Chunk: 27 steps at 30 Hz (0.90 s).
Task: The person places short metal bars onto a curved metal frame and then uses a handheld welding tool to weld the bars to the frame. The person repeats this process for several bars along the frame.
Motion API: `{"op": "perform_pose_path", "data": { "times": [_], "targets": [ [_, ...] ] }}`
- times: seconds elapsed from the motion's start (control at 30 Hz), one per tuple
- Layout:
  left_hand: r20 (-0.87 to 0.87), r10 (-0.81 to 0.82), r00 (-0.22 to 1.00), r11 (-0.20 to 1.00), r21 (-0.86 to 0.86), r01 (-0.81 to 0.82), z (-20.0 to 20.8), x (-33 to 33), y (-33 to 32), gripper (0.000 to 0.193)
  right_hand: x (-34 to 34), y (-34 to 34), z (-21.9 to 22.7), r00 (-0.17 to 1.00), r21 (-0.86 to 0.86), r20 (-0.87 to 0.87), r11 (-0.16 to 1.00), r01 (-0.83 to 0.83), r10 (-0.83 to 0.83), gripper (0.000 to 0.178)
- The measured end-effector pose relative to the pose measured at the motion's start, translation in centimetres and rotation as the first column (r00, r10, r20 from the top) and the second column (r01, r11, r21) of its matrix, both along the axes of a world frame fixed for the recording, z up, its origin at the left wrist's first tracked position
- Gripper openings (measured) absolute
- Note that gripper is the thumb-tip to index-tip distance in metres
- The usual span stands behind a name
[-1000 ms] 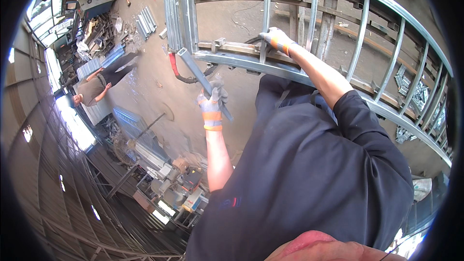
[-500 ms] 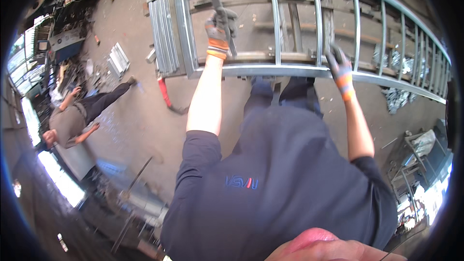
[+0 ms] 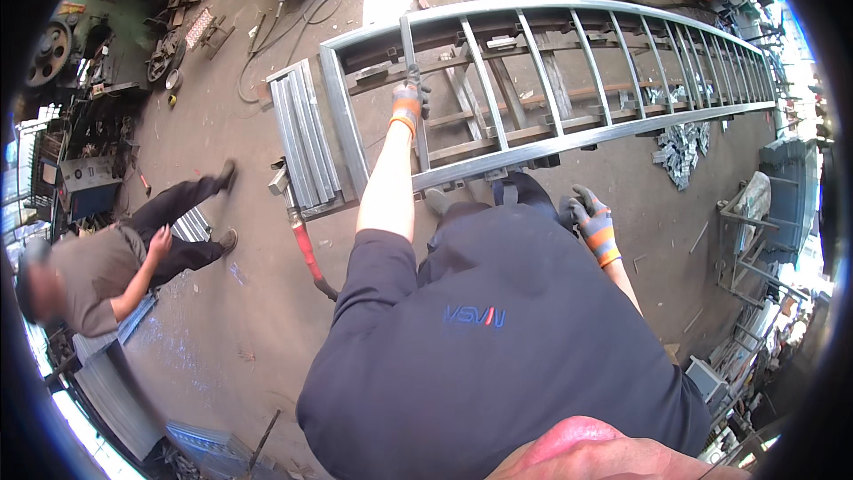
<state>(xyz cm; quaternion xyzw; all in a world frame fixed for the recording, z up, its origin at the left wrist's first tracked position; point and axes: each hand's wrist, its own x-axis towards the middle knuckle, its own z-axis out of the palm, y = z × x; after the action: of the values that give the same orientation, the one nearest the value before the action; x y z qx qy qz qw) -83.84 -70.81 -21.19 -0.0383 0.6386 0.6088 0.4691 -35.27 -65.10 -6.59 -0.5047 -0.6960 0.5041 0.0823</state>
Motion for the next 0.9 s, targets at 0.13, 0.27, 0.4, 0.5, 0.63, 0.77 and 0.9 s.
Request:
{"op": "perform_pose_path", "data": {
  "times": [0.13, 0.27, 0.4, 0.5, 0.63, 0.77, 0.9],
  "targets": [
    [0.049, 0.083, 0.995, 0.996, 0.021, -0.084, -2.5, -0.7, -0.1, 0.060, -0.5, -1.0, -0.6, 0.997, 0.157, -0.028, 0.986, -0.063, 0.068, 0.038],
    [0.284, 0.197, 0.938, 0.940, 0.216, -0.263, -2.7, 0.4, -0.2, 0.053, -0.7, -1.1, -1.0, 0.997, 0.183, -0.049, 0.982, -0.047, 0.057, 0.038],
    [-0.021, 0.118, 0.993, 0.956, 0.274, -0.108, -1.9, 1.3, -1.1, 0.055, -1.0, -1.2, 0.0, 0.998, 0.151, -0.018, 0.987, -0.061, 0.065, 0.037],
    [0.078, 0.071, 0.994, 0.971, 0.223, -0.087, -2.7, 1.1, -1.0, 0.061, -1.4, -1.5, 1.6, 0.995, 0.129, -0.042, 0.988, -0.089, 0.095, 0.036],
    [-0.042, -0.024, 0.999, 0.980, 0.199, 0.032, -6.2, 1.4, 1.5, 0.059, -1.8, -1.9, 2.9, 0.998, 0.054, 0.069, 0.999, 0.001, -0.005, 0.036],
    [-0.285, 0.006, 0.958, 1.000, 0.007, -0.004, -8.6, 1.4, 3.0, 0.067, -1.5, -1.8, 2.4, 0.988, 0.181, 0.090, 0.973, -0.142, 0.128, 0.038],
    [0.101, 0.087, 0.991, 0.996, -0.044, -0.083, -7.6, 1.9, 1.2, 0.080, -0.7, -1.2, 1.3, 0.995, 0.167, 0.015, 0.981, -0.095, 0.094, 0.037]
  ]
}}
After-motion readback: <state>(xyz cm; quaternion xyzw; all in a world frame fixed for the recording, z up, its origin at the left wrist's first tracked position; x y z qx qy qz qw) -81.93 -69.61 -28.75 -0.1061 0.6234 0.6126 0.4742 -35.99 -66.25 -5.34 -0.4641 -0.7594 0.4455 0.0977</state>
